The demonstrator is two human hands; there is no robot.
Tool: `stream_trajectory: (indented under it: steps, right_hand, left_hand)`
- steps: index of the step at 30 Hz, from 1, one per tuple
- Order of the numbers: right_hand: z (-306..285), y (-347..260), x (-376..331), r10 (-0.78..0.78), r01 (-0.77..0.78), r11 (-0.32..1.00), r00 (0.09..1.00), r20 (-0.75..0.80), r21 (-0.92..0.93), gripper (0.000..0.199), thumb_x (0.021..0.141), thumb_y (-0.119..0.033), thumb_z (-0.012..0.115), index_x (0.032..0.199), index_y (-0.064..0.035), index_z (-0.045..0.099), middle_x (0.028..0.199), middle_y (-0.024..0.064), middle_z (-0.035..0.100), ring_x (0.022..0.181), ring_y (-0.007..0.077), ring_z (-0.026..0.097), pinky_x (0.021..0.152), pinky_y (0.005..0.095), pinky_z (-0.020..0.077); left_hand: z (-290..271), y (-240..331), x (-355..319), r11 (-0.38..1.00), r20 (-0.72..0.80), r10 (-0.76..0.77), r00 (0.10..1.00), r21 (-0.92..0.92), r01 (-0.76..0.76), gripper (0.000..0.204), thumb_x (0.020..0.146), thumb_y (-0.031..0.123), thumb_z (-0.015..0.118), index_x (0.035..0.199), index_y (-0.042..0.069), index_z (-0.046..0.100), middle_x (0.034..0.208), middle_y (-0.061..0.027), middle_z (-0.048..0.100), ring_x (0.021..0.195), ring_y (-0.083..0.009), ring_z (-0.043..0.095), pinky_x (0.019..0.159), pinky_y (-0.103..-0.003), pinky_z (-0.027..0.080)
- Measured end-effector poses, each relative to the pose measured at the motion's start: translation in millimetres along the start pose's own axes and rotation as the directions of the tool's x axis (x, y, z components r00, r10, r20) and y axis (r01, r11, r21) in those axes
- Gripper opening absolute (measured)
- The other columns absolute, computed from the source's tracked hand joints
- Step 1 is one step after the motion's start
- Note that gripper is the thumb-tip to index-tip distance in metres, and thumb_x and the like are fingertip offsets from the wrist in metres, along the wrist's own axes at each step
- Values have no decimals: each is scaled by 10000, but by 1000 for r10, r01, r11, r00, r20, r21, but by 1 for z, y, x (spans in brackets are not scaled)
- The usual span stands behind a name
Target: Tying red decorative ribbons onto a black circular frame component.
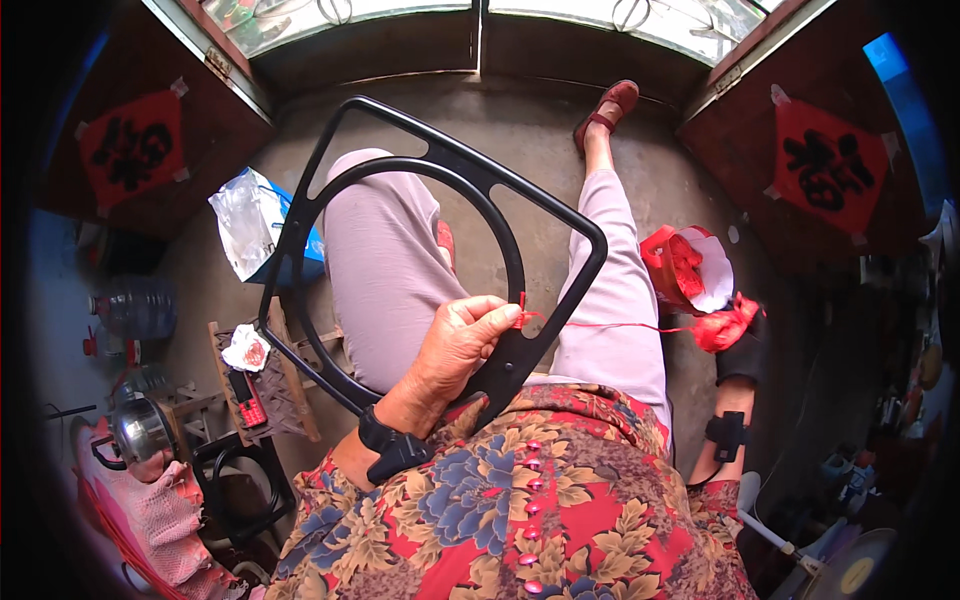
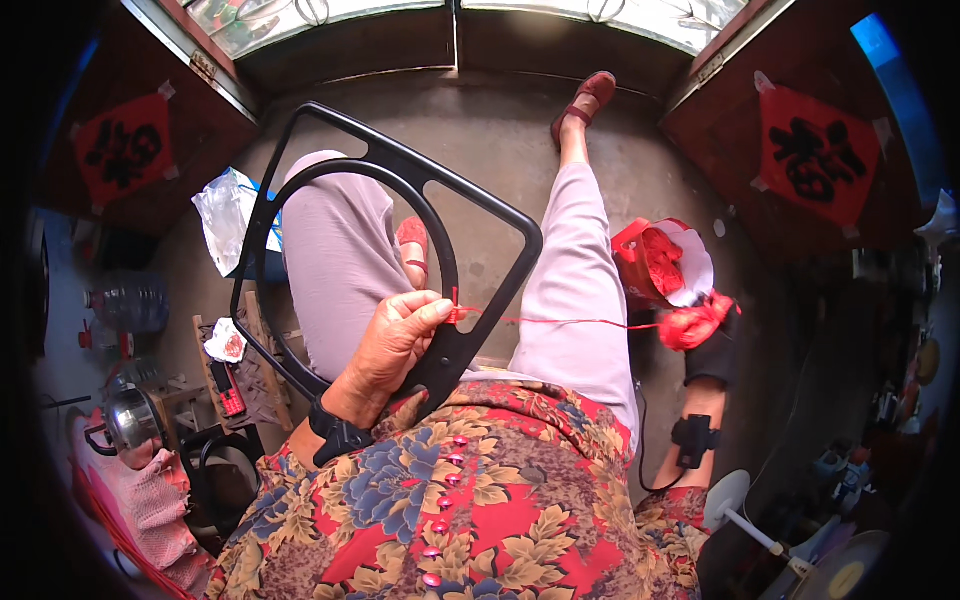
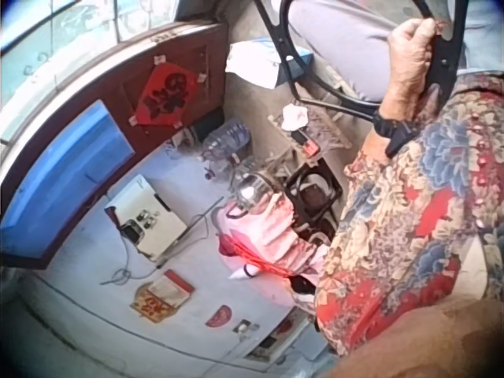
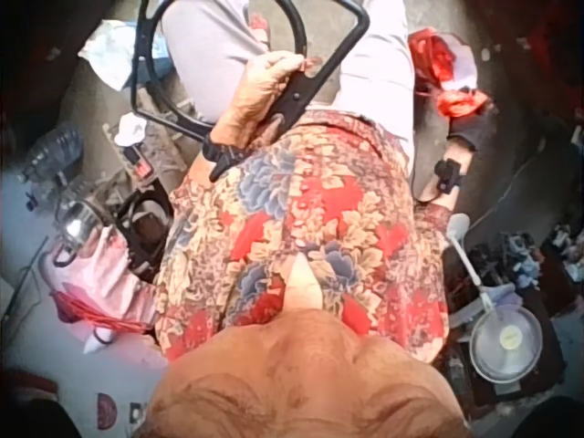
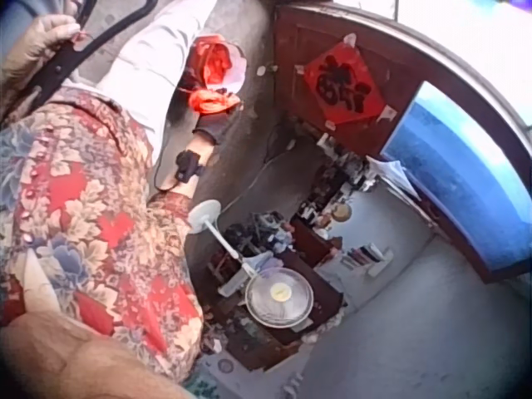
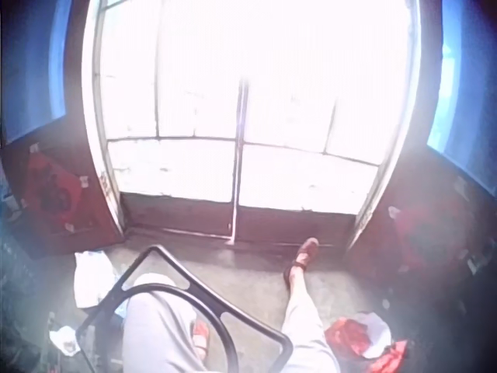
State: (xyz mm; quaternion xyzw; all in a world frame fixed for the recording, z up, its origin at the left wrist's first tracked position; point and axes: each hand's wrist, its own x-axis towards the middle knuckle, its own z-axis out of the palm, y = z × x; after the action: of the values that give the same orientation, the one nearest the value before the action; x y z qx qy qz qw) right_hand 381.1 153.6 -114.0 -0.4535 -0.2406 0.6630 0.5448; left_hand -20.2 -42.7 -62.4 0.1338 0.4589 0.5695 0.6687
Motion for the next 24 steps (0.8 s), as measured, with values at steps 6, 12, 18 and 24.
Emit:
stream_trajectory:
  steps: [6,12,18,24]
  right_hand:
    - [169,80,-35,-194,503,504,858,476,-702,361,791,-196,698,1077,-21,564,961,45,605,829,139,582,754,253,482]
    - [237,150,-50,198,-46,973,671,715,-226,310,927,-247,542,1184,-75,525,981,9,583,860,74,556,803,224,460]
    - [260,119,-70,493,-877,467,155,856,-110,590,904,-334,542,1349,0,345,1242,164,510,1011,219,573,883,337,469]
    - [241,110,-60,444,-660,716,181,877,-227,826,778,-233,674,1405,-4,188,1159,184,514,770,193,568,774,388,530]
  left_hand:
    - [9,2,1,997,93,-76,993,20,75,159,897,148,585,897,-8,617,793,-36,631,693,-82,610,636,-194,503]
    - [22,-4,6,993,117,-99,988,74,90,185,874,236,634,881,54,670,668,83,549,532,13,381,470,-147,284]
    - [20,-14,1,994,59,83,995,-82,-78,309,856,157,644,1127,29,566,911,-43,652,795,-126,634,749,-220,508]
    - [14,-12,4,994,139,0,990,106,-15,271,852,179,655,1047,-5,621,901,-21,656,781,-75,610,722,-206,484]
